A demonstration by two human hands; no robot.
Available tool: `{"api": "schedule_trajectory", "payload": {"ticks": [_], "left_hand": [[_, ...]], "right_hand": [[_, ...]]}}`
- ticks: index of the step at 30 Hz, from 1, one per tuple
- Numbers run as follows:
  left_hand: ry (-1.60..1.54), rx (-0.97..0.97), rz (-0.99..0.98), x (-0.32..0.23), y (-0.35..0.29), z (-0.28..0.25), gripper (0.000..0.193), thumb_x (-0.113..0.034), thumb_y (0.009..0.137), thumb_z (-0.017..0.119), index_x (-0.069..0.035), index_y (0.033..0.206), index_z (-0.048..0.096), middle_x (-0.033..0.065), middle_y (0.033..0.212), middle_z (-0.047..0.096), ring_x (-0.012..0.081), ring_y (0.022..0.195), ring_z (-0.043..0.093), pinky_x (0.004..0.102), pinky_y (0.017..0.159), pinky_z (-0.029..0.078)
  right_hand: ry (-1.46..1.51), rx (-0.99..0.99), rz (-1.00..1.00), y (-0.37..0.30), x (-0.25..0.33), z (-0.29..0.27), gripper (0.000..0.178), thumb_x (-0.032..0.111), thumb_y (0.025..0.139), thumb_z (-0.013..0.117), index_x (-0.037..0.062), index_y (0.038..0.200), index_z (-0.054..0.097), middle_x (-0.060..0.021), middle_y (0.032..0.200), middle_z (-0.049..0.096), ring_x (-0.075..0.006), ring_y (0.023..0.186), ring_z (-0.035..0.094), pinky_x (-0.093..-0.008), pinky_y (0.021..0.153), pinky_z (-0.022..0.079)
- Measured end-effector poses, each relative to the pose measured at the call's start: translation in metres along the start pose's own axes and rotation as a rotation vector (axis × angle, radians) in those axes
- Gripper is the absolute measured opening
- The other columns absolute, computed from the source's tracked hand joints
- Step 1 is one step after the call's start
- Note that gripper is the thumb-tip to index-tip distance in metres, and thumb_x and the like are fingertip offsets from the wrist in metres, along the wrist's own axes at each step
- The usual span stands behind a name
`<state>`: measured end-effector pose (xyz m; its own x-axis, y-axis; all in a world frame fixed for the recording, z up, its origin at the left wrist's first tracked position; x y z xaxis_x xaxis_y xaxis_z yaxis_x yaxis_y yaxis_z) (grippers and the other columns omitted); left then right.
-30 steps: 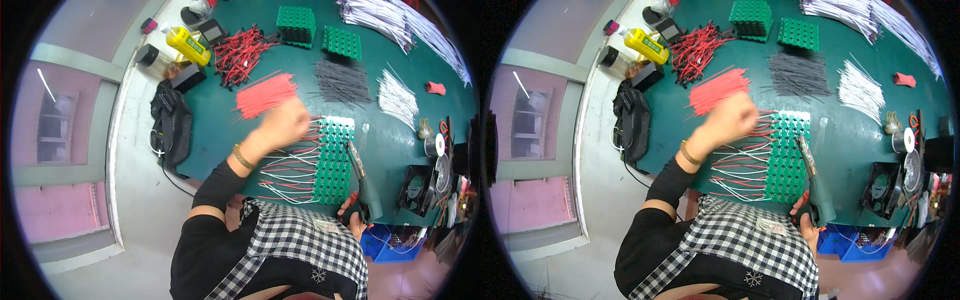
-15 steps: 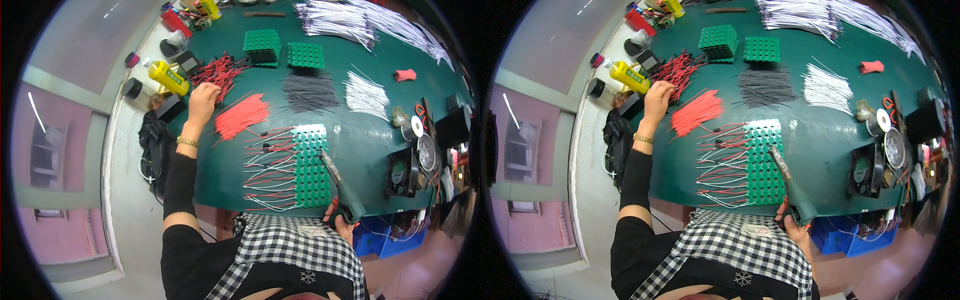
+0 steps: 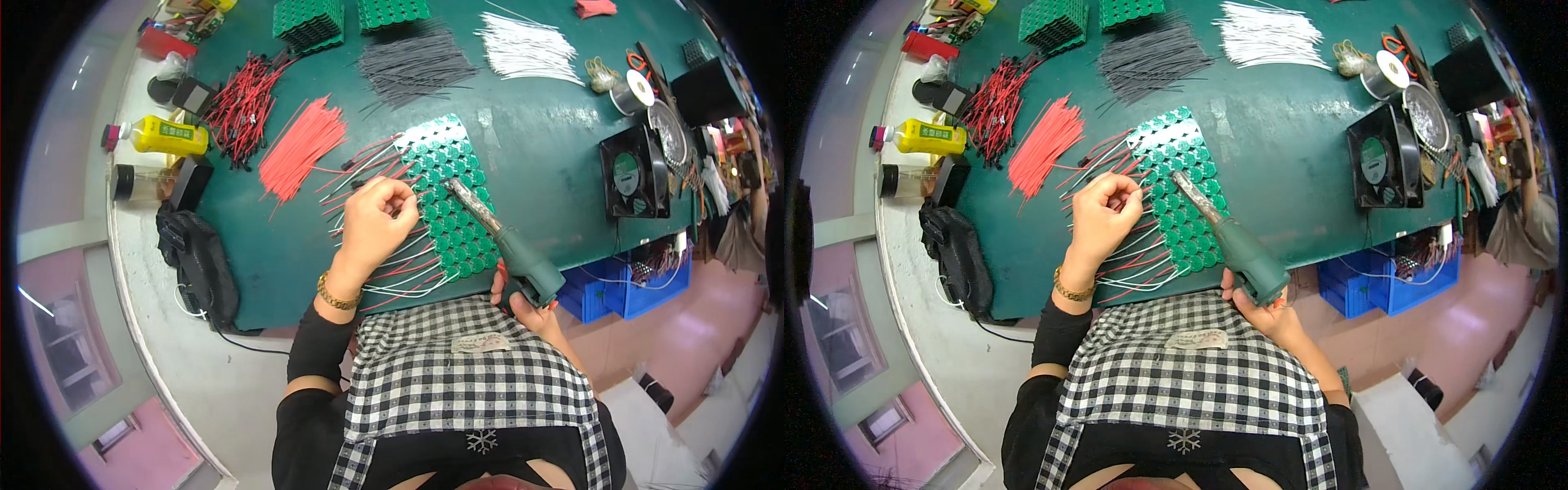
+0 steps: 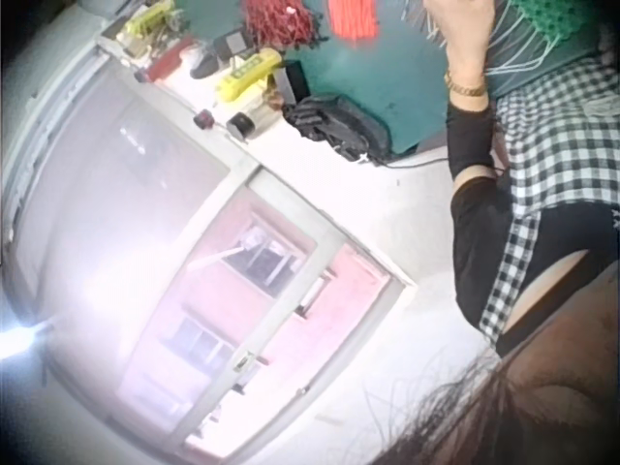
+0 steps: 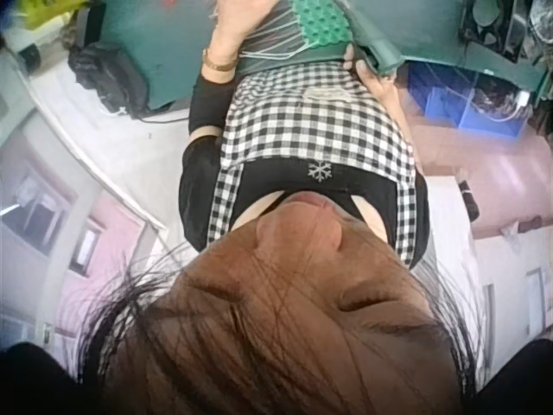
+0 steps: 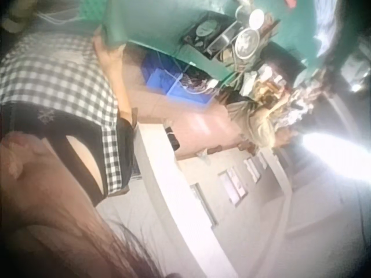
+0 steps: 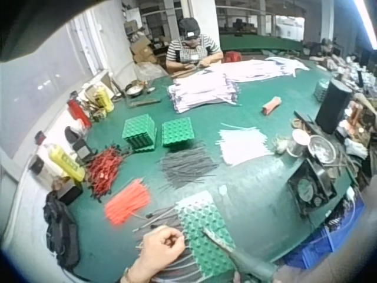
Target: The person solders red, black, and white wires onto LED PCB modules using a soldering iron and pliers.
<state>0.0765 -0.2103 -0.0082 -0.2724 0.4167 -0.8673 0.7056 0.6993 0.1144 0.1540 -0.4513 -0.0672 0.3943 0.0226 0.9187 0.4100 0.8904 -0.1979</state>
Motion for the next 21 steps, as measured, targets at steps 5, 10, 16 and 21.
{"api": "schedule_trajectory", "payload": {"ticks": [5,10,16,21], "left_hand": [[0.156,0.015,0.018,0.013,-0.002,0.009,0.003,-0.002,0.074,0.067,-0.001,0.074,0.064,0.0029,0.069,0.06,0.0068,0.055,0.052,0.0208,0.051,0.042],[0.17,0.002,0.001,0.014,-0.001,0.011,0.004,-0.005,0.071,0.067,-0.004,0.071,0.063,0.0026,0.067,0.059,0.0098,0.053,0.052,0.0241,0.05,0.042],[0.169,0.0,-0.019,0.019,-0.002,0.009,0.005,-0.008,0.069,0.067,-0.006,0.069,0.062,0.0034,0.066,0.059,0.0138,0.051,0.053,0.028,0.049,0.043],[0.174,-0.008,-0.021,0.017,-0.002,0.008,0.005,-0.009,0.069,0.067,-0.007,0.07,0.062,0.004,0.066,0.059,0.0156,0.053,0.055,0.0294,0.05,0.045]], "right_hand": [[-0.106,0.001,0.048,-0.003,0.001,0.002,0.059,0.028,0.086,0.062,0.0007,0.134,0.043,-0.0109,0.097,0.057,-0.0156,0.081,0.057,-0.0307,0.074,0.047],[-0.224,0.065,0.05,-0.005,-0.012,-0.001,0.055,0.028,0.086,0.064,0.0008,0.13,0.046,-0.0089,0.1,0.057,-0.0142,0.081,0.058,-0.0296,0.073,0.048],[-0.287,-0.037,-0.078,0.007,0.014,0.004,0.019,0.001,0.075,0.065,-0.0025,0.094,0.063,-0.0094,0.082,0.067,-0.0154,0.068,0.065,-0.028,0.063,0.053],[-0.502,0.021,-0.224,0.008,0.024,0.01,0.018,0.0,0.074,0.066,-0.0018,0.093,0.063,-0.0092,0.082,0.067,-0.0156,0.068,0.065,-0.0276,0.064,0.052]]}}
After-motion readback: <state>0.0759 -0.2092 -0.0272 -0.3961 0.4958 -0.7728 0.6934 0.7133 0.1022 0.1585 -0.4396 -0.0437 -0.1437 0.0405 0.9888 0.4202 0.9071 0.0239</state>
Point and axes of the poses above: each hand's wrist, its own y-axis towards the middle knuckle, its own z-axis out of the palm, x = y × z, the point moved 10 cm from there along y, towards the middle knuckle
